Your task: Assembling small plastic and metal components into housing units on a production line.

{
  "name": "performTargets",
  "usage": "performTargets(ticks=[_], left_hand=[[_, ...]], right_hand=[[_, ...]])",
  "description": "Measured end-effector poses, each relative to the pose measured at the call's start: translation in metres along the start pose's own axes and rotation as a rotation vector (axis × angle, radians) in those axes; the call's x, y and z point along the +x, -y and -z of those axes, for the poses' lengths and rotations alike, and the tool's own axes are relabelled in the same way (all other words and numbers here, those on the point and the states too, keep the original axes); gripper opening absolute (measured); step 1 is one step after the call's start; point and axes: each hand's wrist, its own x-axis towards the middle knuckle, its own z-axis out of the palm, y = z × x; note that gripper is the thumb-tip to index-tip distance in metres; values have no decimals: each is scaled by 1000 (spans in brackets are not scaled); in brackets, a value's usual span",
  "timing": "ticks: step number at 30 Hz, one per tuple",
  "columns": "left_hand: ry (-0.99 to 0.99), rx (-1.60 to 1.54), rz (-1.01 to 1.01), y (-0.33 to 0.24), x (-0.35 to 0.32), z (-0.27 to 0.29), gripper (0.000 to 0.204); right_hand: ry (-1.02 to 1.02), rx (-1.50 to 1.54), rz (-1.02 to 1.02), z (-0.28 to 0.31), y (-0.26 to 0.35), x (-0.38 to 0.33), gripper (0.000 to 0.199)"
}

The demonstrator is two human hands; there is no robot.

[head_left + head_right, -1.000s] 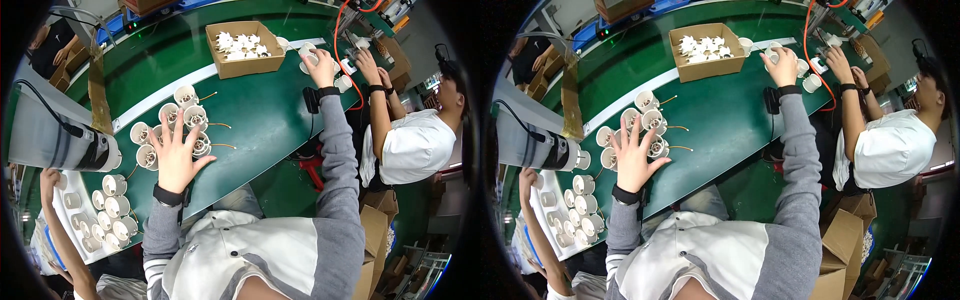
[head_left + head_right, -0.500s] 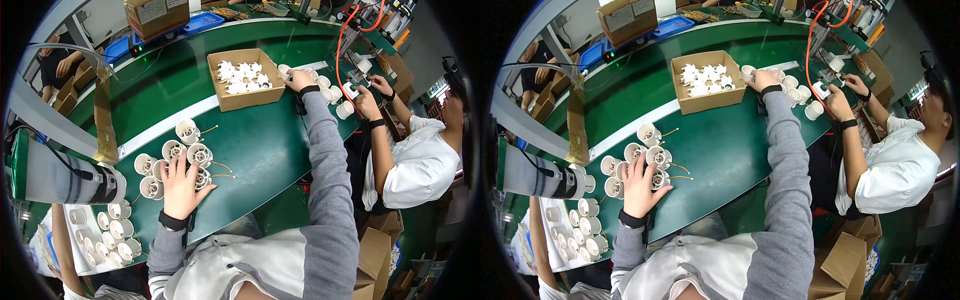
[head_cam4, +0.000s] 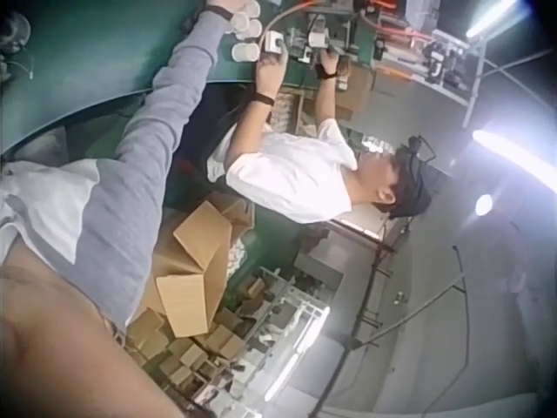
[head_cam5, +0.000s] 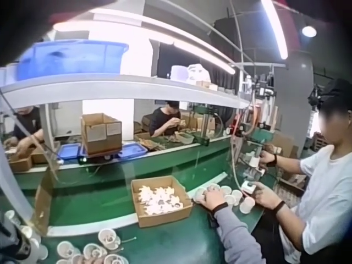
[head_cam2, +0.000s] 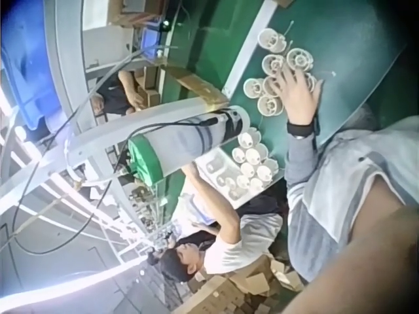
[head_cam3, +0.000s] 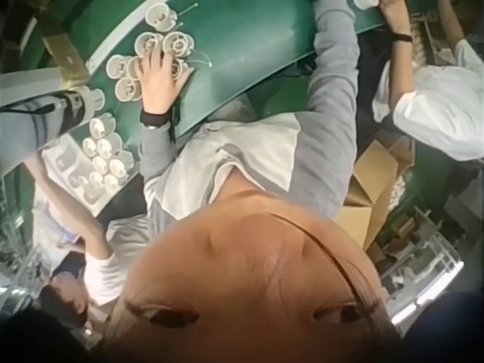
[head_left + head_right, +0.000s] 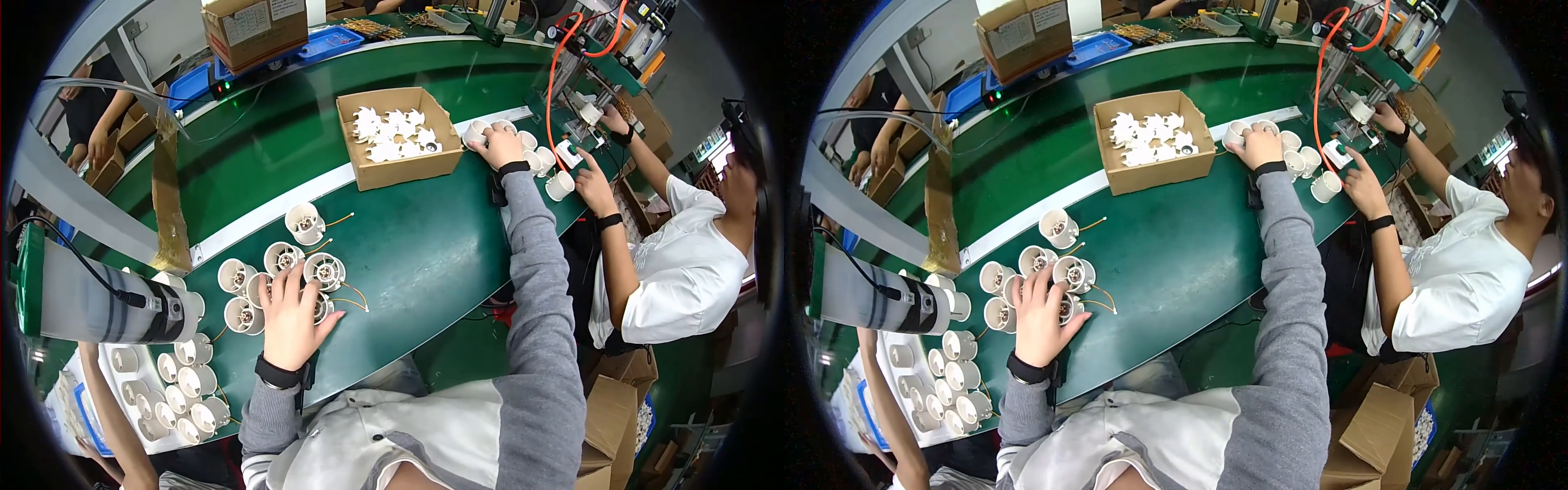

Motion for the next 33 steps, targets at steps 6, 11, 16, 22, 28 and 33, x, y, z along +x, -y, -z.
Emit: performTargets(ticks=[6,11,16,22,28,33], left_hand=[[-10,16,-23,3,-3,3,52],[17,-19,-6,1,-3,12,50],[-33,-63,9,3,-4,14,40],[-79,-68,84,9,-7,9,33],[-80,-68,80,10,-10,14,40],[-79,-104,51,5,-5,29,60]], right_hand=[[18,65,48,7,3,-14,46],[-29,209,223,22,7,-57,39],[-26,342,430,57,22,-113,36],[51,529,813,96,90,-142,37],[83,686,1142,104,185,-134,44],[29,991,1190,117,218,-123,44]])
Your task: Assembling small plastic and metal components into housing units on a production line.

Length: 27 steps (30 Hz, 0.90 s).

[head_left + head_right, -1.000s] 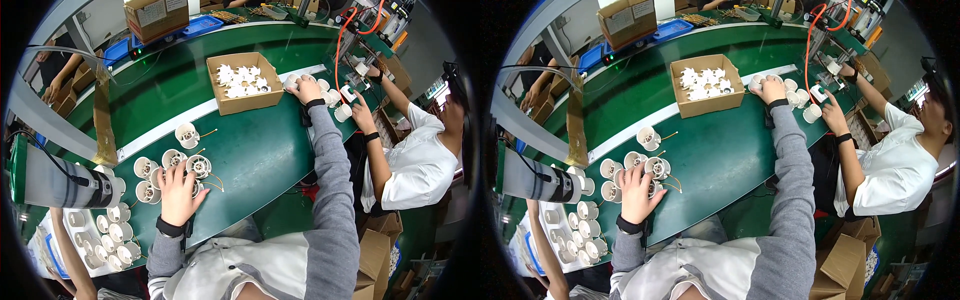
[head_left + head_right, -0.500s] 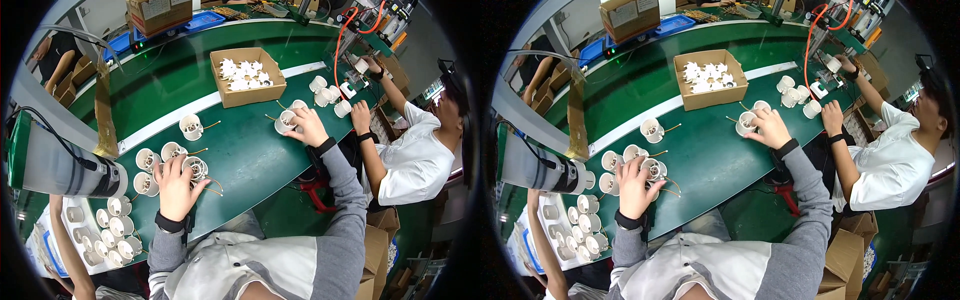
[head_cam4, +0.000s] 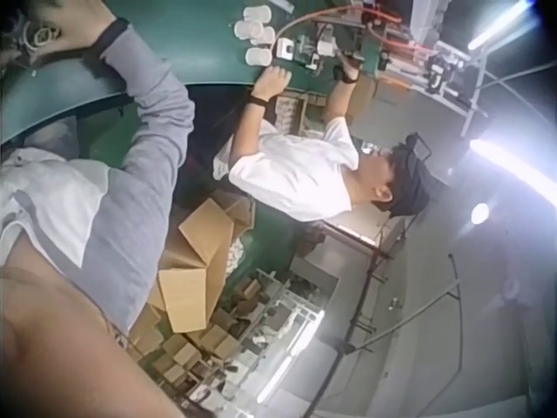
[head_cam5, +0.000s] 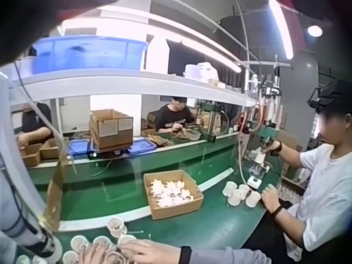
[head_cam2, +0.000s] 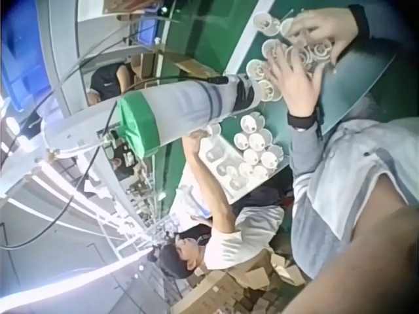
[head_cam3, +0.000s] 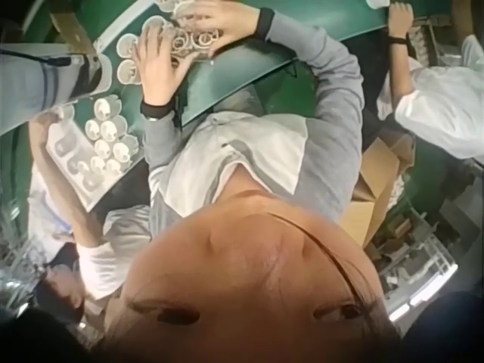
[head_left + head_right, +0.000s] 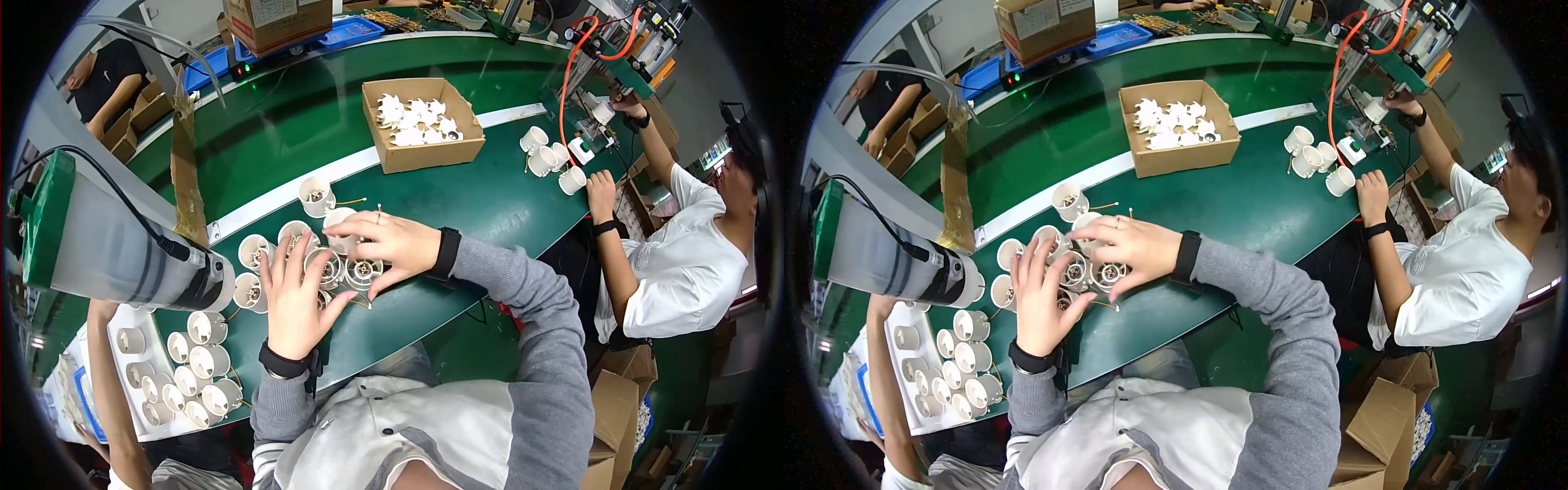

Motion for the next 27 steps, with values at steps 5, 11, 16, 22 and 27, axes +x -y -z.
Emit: performTargets(ticks=[5,11,16,22,27], left_hand=[[145,66,-21,-1,-4,2,82],[207,47,-60,-4,-1,-3,86],[226,54,-61,-3,-2,-4,85],[258,70,-72,-4,-1,-8,85],[237,84,-54,1,-3,-7,83]], right_hand=[[-403,-403,-272,60,-18,-28,25],[-532,-1194,-1154,138,-103,-174,35],[-394,-942,-1483,145,-141,-221,42],[-363,-813,-1263,137,-155,-259,38],[-245,-545,-885,107,-78,-208,27]])
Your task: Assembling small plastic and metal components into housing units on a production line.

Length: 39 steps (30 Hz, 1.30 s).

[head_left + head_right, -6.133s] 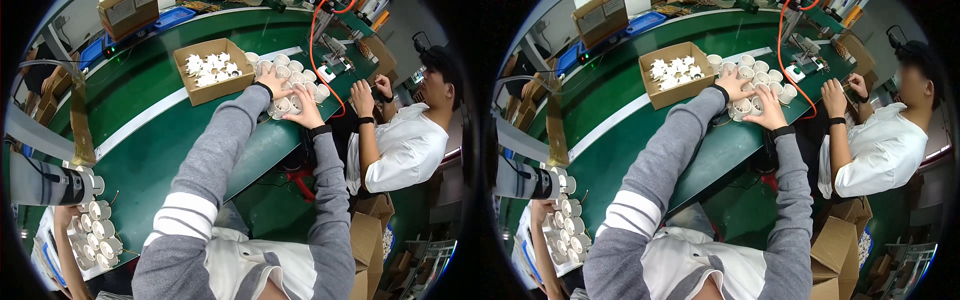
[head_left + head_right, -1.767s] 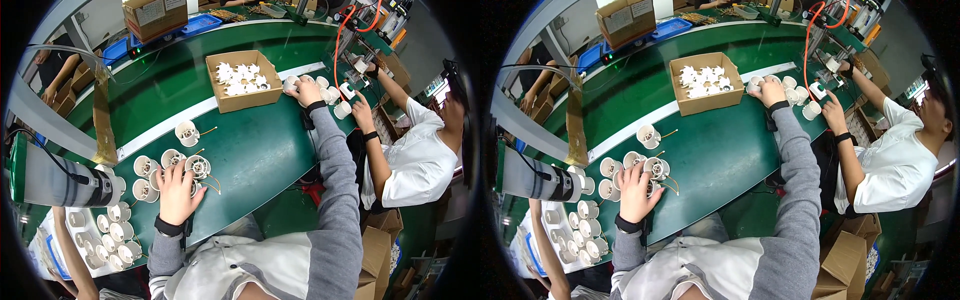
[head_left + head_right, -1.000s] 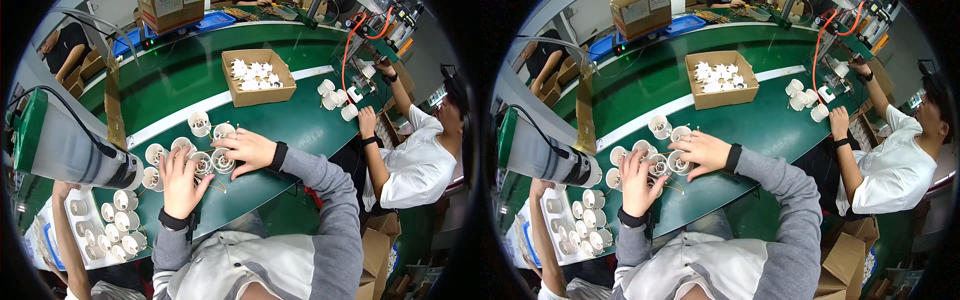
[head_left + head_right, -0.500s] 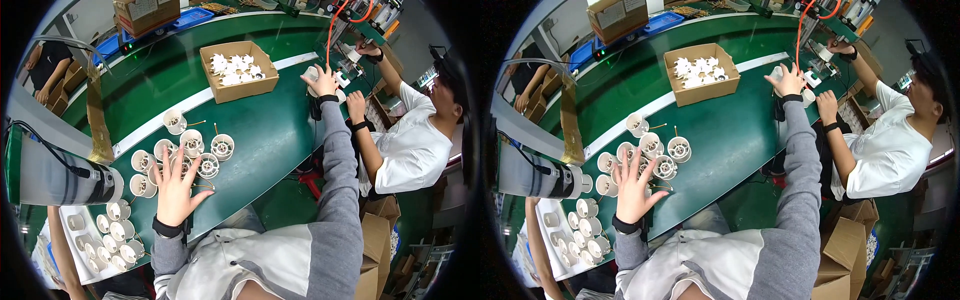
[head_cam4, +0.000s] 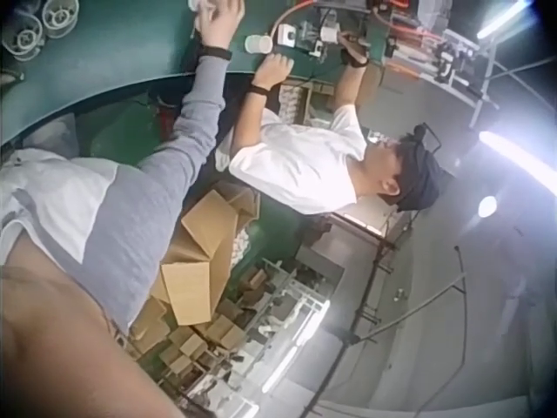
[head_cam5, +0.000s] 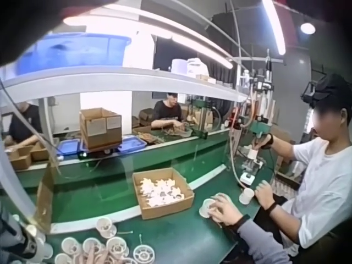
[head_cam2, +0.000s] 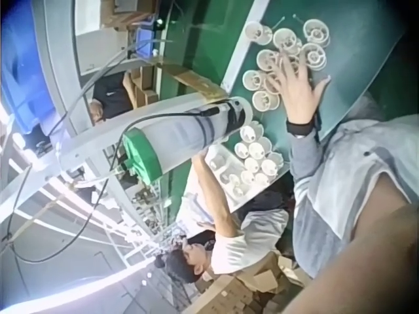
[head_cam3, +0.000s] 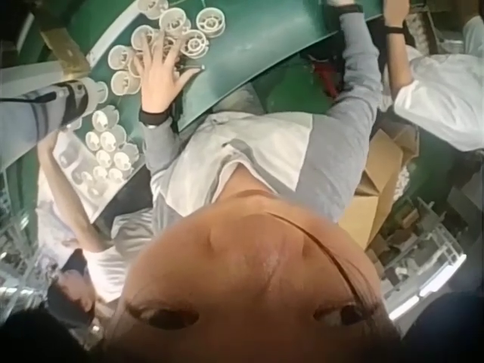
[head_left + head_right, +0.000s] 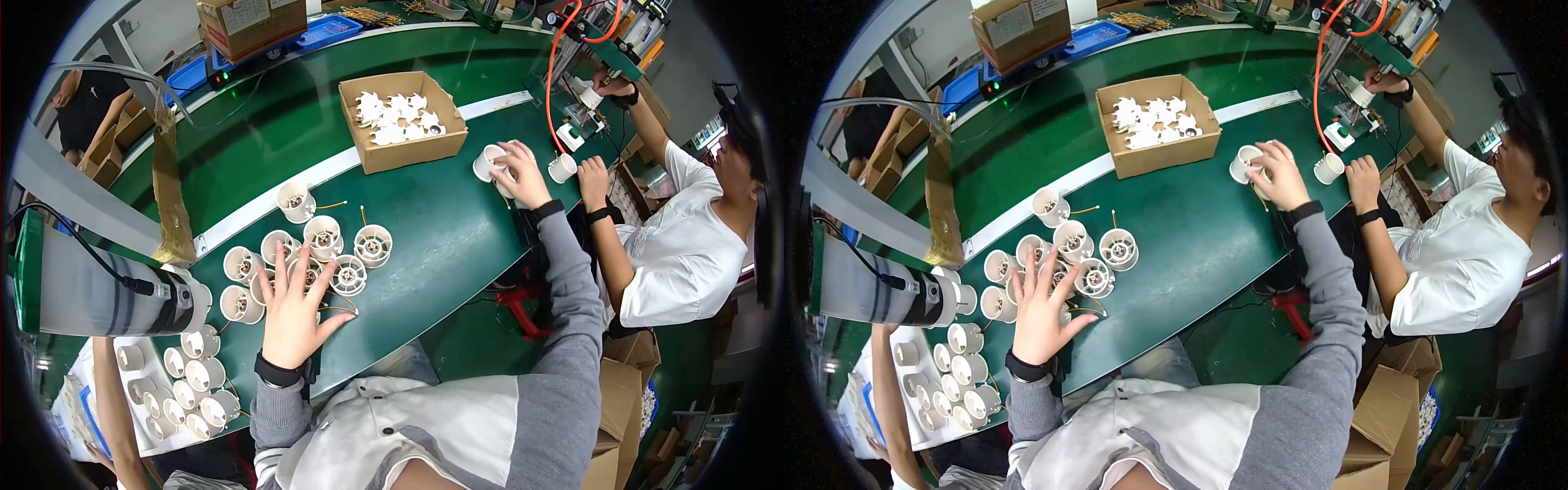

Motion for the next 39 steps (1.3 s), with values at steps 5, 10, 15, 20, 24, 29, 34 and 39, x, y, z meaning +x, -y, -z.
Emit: performTargets(ticks=[5,10,15,20,24,29,34,39], left_hand=[[13,-13,0,-2,-1,-2,82],[5,-48,-31,-2,2,-4,81],[16,-84,0,3,1,-5,81],[-16,-103,10,2,-3,-3,85],[-18,-104,-10,-2,-1,-1,88],[-9,-76,-22,0,0,-4,91],[-25,-30,-20,5,-7,-12,90],[-93,-50,-5,9,-9,-4,92]], right_hand=[[186,247,286,-1,93,-13,25],[341,391,551,-33,161,18,35],[244,583,617,-35,183,35,42],[-551,-24,37,10,77,32,23],[-596,-675,-411,25,-29,-5,33],[-192,-572,-627,17,-91,-40,36],[-150,-4,-320,5,-17,-26,37],[78,360,244,-19,98,-12,38]])
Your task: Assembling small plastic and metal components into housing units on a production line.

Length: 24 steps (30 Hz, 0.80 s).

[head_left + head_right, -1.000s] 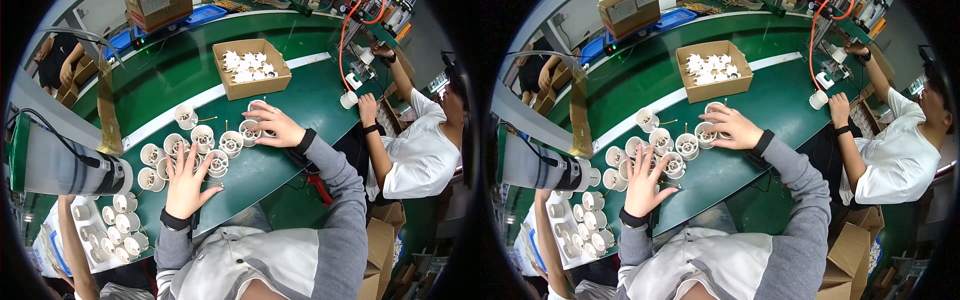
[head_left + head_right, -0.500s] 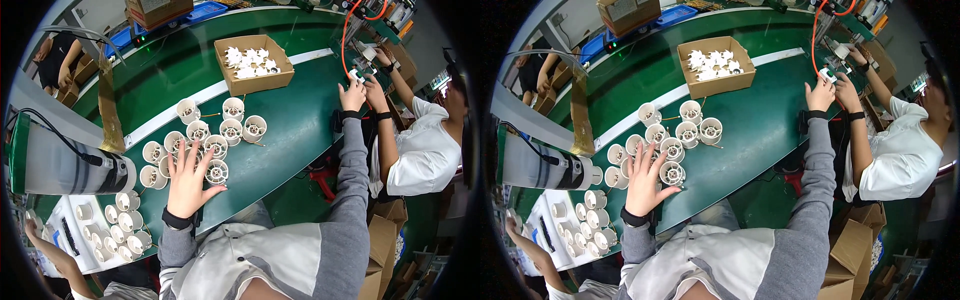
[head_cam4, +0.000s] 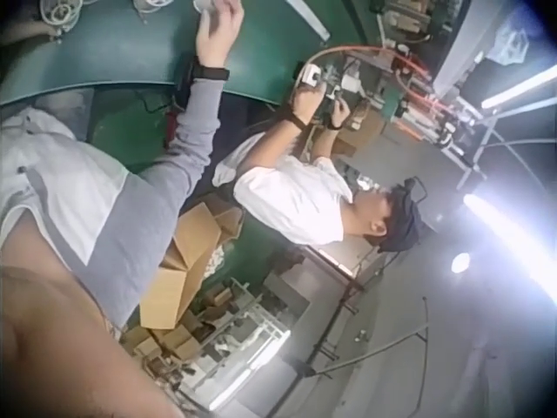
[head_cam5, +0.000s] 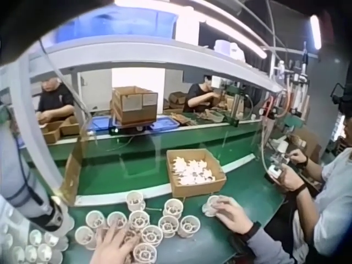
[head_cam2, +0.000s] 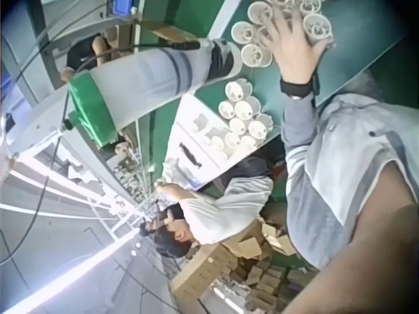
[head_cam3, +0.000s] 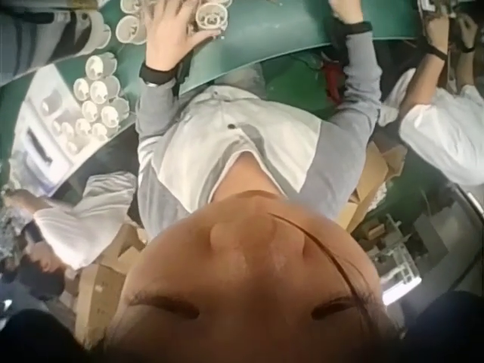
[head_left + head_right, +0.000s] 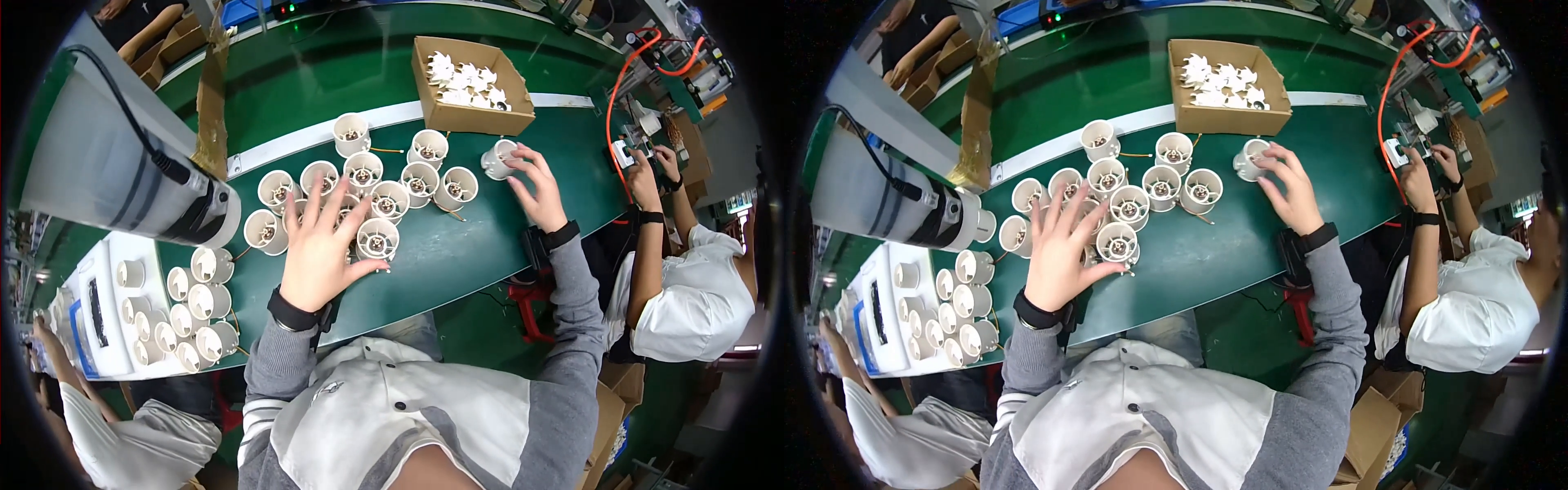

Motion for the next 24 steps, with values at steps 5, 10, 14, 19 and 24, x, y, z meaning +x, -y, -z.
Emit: performTargets(ticks=[5,10,14,19,24], left_hand=[[-108,100,253,9,-23,16,96],[-179,-13,294,26,-41,9,95],[-142,-1,207,33,-43,12,93],[-62,-29,130,39,-46,17,91],[-82,-59,120,38,-48,24,89]], right_hand=[[109,433,24,-35,38,33,47],[297,497,18,-56,38,74,58],[521,836,-247,-66,45,87,60],[479,919,-163,-86,61,83,55],[350,729,-35,-87,75,81,48]])
